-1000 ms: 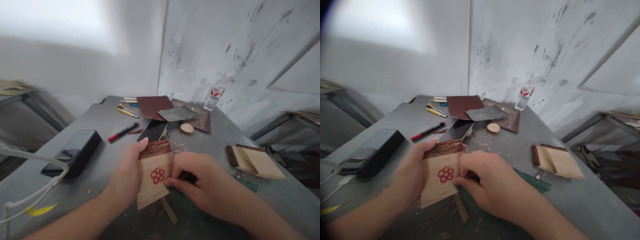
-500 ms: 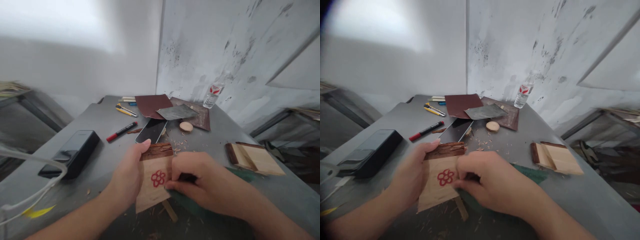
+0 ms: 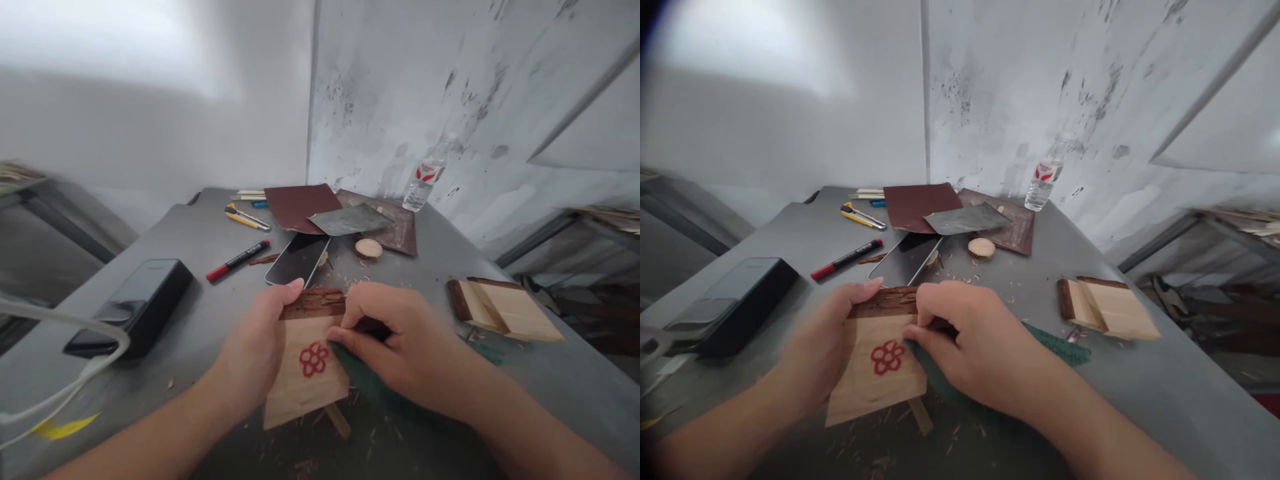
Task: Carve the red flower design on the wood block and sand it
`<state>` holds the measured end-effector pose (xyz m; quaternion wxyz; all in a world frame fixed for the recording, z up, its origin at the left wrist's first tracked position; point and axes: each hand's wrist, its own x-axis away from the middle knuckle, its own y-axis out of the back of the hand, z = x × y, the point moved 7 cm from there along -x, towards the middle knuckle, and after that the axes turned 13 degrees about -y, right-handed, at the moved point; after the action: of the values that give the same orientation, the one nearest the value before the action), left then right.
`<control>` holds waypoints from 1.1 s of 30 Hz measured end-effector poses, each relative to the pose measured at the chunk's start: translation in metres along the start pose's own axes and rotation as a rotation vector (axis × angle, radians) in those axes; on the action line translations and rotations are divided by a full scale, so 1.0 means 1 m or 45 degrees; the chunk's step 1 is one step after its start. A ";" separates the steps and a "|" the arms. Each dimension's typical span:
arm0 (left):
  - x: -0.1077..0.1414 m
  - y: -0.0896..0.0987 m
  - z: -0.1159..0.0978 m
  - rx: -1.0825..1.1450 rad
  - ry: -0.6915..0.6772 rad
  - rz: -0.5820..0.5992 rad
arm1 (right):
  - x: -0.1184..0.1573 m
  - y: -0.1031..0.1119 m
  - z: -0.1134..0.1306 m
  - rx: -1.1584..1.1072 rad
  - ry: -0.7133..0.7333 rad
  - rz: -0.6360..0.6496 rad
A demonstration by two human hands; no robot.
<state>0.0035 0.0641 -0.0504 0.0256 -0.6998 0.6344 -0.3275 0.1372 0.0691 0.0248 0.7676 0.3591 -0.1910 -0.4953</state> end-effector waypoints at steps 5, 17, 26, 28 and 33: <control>0.000 0.003 0.004 0.045 0.071 -0.087 | 0.001 -0.003 -0.001 0.015 -0.041 0.001; 0.005 0.010 -0.022 0.098 -0.206 -0.223 | 0.002 0.021 -0.007 0.062 -0.102 -0.304; -0.004 0.010 -0.031 0.052 -0.284 -0.099 | 0.008 0.005 0.001 0.217 0.018 -0.061; -0.004 0.012 -0.028 0.042 -0.259 -0.131 | 0.008 0.000 0.004 0.215 0.067 -0.022; -0.002 0.003 -0.007 0.144 -0.059 -0.015 | 0.010 -0.025 0.017 0.253 0.175 0.092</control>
<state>-0.0029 0.0676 -0.0471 0.0779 -0.7082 0.6100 -0.3467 0.1149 0.0479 0.0167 0.7567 0.4594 -0.1990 -0.4203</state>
